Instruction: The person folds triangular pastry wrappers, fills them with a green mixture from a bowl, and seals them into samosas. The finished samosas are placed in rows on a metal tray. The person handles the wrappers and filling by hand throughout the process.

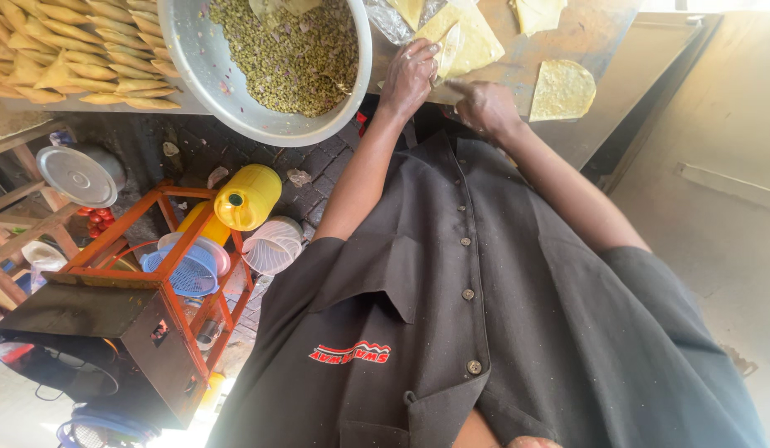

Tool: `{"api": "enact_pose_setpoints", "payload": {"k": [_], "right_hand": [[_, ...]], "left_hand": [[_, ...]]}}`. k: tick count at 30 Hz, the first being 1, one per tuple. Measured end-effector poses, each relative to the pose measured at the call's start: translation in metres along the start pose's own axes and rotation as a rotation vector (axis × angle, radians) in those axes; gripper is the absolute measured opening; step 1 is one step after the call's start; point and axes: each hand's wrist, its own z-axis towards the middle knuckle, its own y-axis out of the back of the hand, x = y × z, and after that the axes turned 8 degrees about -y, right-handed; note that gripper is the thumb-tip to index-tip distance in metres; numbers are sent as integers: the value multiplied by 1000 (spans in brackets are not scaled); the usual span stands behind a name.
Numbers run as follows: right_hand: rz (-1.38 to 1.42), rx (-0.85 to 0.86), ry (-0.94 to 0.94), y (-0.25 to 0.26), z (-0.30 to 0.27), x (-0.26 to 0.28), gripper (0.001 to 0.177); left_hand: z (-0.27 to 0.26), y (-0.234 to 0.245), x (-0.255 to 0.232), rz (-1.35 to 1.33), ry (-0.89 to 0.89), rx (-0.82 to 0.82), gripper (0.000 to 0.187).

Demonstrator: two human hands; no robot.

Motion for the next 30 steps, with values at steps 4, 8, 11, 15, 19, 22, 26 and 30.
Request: {"api": "enact_pose_setpoints", "payload": {"k": [4,8,11,15,19,22,26,30], "right_hand": [[3,-79,-102,-9,10,-9,71],[-168,-287,-79,1,32,-17,76],[-64,-445,-102,6,25,-15,66],[100,-486,-286,9,14,-14,42],[239,-520,-403,2,16,-13,24],[183,-546,-418,4,18,-16,22],[313,-541,-434,4,18,-19,20],[501,-465,-370,-12,17,-11,28]], "left_hand": [[-13,1,0,4,-43,-4,14],[-5,3,1,-8,-34,13,12],[1,2,-3,21,-3,23,18],[20,-5,-4,78,-5,47,35],[30,-12,-1,126,9,43,32],[39,-15,-4,33,181,17,29],[50,-17,-6,-8,339,-85,21],[60,-21,-1,-50,452,-62,26]]}}
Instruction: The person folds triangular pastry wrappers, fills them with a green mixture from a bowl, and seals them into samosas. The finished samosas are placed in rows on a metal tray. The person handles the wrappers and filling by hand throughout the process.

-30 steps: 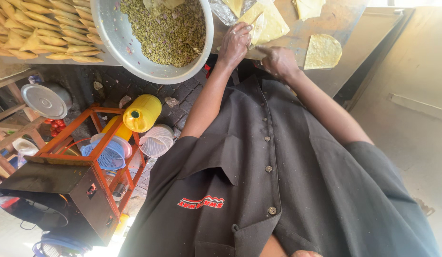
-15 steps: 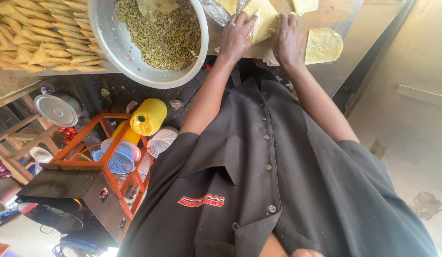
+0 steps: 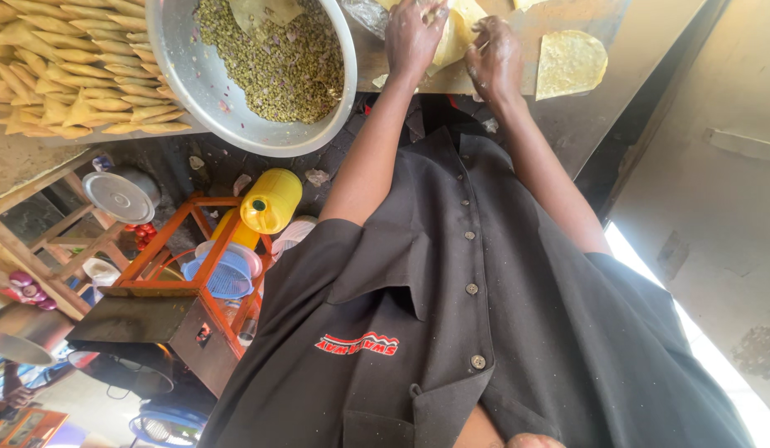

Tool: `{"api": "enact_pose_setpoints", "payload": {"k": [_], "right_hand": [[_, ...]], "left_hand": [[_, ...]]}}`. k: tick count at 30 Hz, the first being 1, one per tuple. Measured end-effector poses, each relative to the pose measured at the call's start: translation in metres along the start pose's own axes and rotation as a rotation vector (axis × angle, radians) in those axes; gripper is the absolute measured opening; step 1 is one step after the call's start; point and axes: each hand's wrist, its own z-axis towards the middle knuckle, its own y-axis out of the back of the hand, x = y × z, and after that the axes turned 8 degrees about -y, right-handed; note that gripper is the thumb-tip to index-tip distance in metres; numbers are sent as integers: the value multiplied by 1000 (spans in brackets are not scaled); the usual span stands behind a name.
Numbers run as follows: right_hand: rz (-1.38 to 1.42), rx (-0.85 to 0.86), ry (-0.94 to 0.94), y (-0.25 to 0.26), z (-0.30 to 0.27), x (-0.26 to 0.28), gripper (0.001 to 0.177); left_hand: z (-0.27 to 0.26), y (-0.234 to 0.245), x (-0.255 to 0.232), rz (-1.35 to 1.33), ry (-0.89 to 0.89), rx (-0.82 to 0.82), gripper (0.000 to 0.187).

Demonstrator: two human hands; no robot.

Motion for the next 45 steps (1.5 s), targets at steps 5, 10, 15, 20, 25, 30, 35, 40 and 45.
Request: {"api": "enact_pose_setpoints", "payload": {"k": [5,10,15,20,25,30,35,40,45], "right_hand": [[9,24,81,-34,-14,17,19],[-316,110,259,-38,-45,29,58],[-178,-8,119,-32,-46,21,40],[-163,-33,-95,-52,-9,-10,22],[287,12,-151,-13,29,-37,14],[-87,-375,104,21,44,-25,47],[-51,-126,264,-16,52,5,30],[-87,-155,-50,-40,64,22,22],[-87,-272,235,-35,65,18,27]], "left_hand": [[10,-13,4,-33,17,-97,22],[8,-31,19,-2,-19,-103,18],[9,-27,12,-6,-81,-203,18],[13,-12,13,-336,323,-58,18],[-11,6,61,-593,254,-42,27],[-57,1,80,-837,424,-21,26],[-97,-14,64,-970,462,-7,25],[-109,-10,55,-1030,416,44,21],[-109,-13,65,-1187,465,-7,24]]}}
